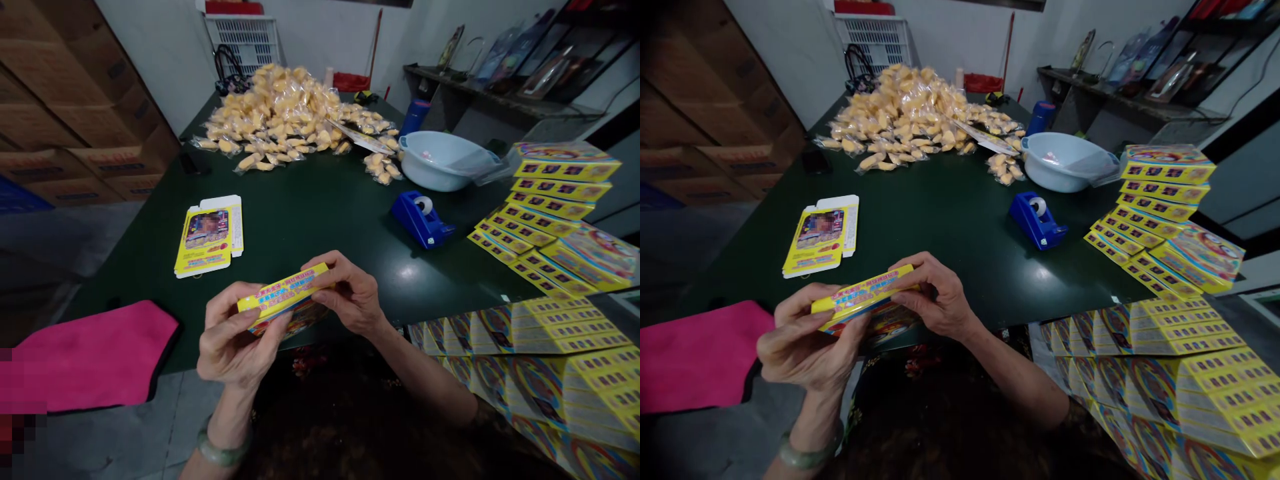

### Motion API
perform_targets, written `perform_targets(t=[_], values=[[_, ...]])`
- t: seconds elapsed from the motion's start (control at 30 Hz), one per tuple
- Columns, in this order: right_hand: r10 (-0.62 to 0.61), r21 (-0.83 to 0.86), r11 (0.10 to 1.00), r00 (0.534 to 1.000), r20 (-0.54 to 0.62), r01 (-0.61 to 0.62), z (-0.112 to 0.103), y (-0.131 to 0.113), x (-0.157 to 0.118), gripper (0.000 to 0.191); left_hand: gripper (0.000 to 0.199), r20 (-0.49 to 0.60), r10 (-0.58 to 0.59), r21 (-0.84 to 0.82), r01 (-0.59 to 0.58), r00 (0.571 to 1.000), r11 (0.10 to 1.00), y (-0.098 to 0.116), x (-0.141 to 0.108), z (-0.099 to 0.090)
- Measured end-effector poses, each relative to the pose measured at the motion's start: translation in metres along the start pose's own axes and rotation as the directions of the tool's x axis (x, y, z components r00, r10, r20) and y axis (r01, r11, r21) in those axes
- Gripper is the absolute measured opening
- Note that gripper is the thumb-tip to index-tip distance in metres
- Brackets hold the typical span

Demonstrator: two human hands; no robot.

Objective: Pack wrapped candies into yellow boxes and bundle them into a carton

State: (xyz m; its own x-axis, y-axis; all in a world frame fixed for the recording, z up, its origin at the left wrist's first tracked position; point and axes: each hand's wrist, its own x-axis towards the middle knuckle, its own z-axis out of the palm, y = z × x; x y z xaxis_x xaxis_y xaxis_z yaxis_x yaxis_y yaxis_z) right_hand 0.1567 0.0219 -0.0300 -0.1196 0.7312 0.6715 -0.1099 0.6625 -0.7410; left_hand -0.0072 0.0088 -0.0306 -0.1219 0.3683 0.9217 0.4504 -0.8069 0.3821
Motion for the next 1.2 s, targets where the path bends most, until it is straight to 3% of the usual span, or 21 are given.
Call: perform_targets(t=[0.13, 0.23, 0.3, 0.57, 0.7, 0.77, 0.87, 0.93, 1.07, 1.13, 1.2], values=[[-0.015, 0.004, 1.0, 1.0, 0.015, 0.015, -0.001, -0.001, 0.0, 0.006, 0.035, 0.01, -0.084, -0.04, 0.085, 0.996, 0.996, 0.005, 0.003, 0.0], [-0.019, -0.013, 1.0, 1.0, 0.019, 0.02, -0.002, -0.002, 0.002, 0.004, 0.04, 0.141, -0.177, -0.028, 0.183, 0.974, 0.983, 0.007, 0.005, 0.0], [-0.017, -0.041, 0.999, 1.0, 0.011, 0.018, -0.002, -0.003, 0.003, 0.004, 0.04, 0.189, -0.179, 0.01, 0.18, 0.966, 0.984, 0.008, 0.007, -0.001], [0.054, -0.111, 0.992, 0.998, -0.007, -0.055, -0.002, -0.01, -0.003, 0.013, 0.023, 0.157, -0.22, 0.028, 0.219, 0.963, 0.975, 0.005, 0.012, 0.0], [0.197, -0.22, 0.951, 0.974, -0.107, -0.217, -0.022, -0.017, -0.02, 0.036, 0.023, 0.1, -0.235, 0.019, 0.234, 0.967, 0.972, 0.0, 0.009, 0.001], [0.255, -0.243, 0.923, 0.948, -0.193, -0.298, -0.043, -0.025, -0.027, 0.03, 0.023, 0.105, -0.277, 0.009, 0.277, 0.955, 0.961, 0.0, 0.008, 0.0], [0.247, -0.343, 0.86, 0.897, -0.368, -0.377, -0.086, -0.045, -0.032, 0.014, 0.02, 0.136, -0.335, -0.001, 0.338, 0.932, 0.941, 0.003, 0.008, -0.001], [0.157, -0.459, 0.782, 0.846, -0.509, -0.421, -0.123, -0.061, -0.031, 0.012, 0.019, 0.141, -0.348, -0.001, 0.351, 0.927, 0.936, 0.005, 0.009, -0.003], [-0.178, -0.657, 0.566, 0.704, -0.687, -0.498, -0.214, -0.095, -0.03, 0.012, 0.021, 0.159, -0.387, 0.0, 0.392, 0.908, 0.92, 0.007, 0.01, -0.003], [-0.282, -0.653, 0.399, 0.591, -0.756, -0.644, -0.259, -0.111, -0.031, 0.022, 0.022, 0.15, -0.365, 0.0, 0.37, 0.919, 0.929, 0.006, 0.01, -0.002], [-0.331, -0.617, 0.344, 0.523, -0.785, -0.708, -0.294, -0.126, -0.034, 0.03, 0.024, 0.132, -0.326, -0.021, 0.332, 0.936, 0.943, 0.004, 0.01, -0.001]])
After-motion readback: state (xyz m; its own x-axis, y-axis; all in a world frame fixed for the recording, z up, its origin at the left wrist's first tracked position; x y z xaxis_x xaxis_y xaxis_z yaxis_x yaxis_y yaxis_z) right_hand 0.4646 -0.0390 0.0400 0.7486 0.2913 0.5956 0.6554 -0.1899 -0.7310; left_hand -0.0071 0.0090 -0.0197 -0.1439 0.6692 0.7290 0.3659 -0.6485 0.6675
